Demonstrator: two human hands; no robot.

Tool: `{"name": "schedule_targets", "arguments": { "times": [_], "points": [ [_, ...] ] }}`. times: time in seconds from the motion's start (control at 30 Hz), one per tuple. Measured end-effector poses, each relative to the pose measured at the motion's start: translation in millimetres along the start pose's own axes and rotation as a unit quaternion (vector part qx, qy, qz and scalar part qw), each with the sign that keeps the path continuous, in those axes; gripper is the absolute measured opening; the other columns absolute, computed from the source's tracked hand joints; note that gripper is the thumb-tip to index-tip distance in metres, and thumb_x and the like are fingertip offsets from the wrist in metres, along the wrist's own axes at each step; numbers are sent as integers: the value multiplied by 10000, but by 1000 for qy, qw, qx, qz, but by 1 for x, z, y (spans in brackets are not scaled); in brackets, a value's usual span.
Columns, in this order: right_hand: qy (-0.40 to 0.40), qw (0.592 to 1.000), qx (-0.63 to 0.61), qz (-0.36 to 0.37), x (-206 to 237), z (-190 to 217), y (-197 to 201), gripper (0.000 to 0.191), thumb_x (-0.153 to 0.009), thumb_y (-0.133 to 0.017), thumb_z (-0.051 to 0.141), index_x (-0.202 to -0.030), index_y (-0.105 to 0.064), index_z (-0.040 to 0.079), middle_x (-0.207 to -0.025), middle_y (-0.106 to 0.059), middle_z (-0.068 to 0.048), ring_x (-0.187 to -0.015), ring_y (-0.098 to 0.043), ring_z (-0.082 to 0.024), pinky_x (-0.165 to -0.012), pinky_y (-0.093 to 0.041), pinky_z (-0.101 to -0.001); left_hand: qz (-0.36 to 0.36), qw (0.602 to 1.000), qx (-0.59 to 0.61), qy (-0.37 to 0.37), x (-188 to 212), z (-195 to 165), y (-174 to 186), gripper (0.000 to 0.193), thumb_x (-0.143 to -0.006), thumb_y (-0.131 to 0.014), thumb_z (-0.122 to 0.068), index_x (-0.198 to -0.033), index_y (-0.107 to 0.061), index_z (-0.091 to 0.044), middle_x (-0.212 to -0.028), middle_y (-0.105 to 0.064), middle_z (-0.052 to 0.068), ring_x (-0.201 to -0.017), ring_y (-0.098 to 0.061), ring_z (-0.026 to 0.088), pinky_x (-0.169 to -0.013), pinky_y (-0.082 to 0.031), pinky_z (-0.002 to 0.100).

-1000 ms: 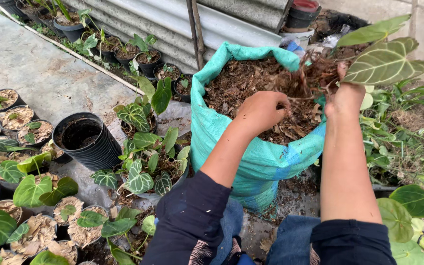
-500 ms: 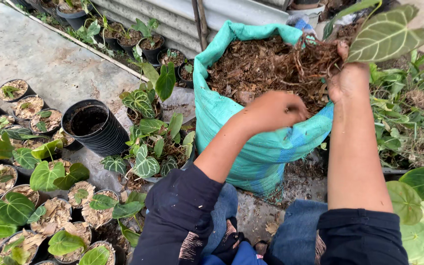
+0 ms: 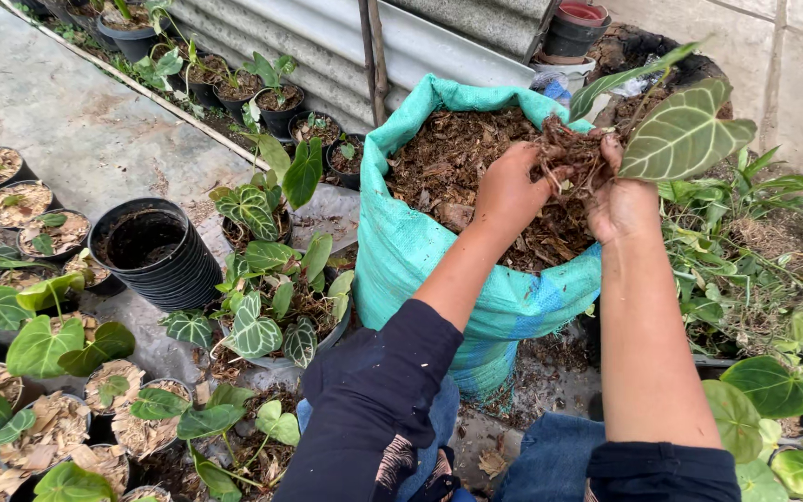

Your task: The person removes plants from small black pots, places them into a large green sack filled with soil, and then repots them into new black pots. The person handles multiple plants one at a time, filling the pots with soil from the sack.

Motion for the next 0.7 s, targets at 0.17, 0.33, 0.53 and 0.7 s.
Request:
{"name": "schedule_targets", "arguments": {
  "times": [0.17, 0.33, 0.53, 0.7],
  "points": [
    [35, 999, 19, 11, -2, 4, -2, 321, -956, -709, 94, -1248, -584, 49, -1139, -709, -88, -1054, -717, -243, -957, -635, -420, -38, 998, -49, -25, -2, 0, -4, 263, -898, -717, -275, -1085, -713, -90, -1043, -707, 132, -1007, -671, 371, -889, -530, 472],
    [4, 1000, 17, 18, -4, -2, -4, 299, -1004, -673, 106, -1278, -578, 33, -1163, -711, -85, -1075, -708, -240, -924, -644, -399, -13, 999, -30, 9, -6, 9, -5, 234, -895, -737, -286, -1001, -726, -78, -967, -711, 140, -972, -675, 370, -831, -527, 471],
    [-25, 997, 23, 62, -5, -10, -7, 252, -1037, -617, 125, -1276, -597, 49, -1164, -710, -81, -1049, -716, -239, -866, -635, -394, 3, 1000, 11, 18, -9, 10, 1, 272, -867, -758, -310, -1019, -756, -84, -987, -727, 136, -959, -704, 341, -834, -552, 431],
    [-69, 996, 8, 56, -2, -17, -6, 213, -1056, -608, 159, -1252, -615, 75, -1142, -707, -69, -1027, -706, -224, -856, -634, -388, 12, 999, -12, -30, -6, 4, 5, 252, -904, -738, -288, -1034, -770, -74, -1009, -733, 145, -1010, -687, 364, -878, -533, 437]
  ]
}}
Point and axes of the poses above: each hand's wrist, its own x-axis away from the middle knuckle, its own y-axis out of the back of the hand, z = x × y, the point moved 9 cm from there along -x, towards the middle knuckle
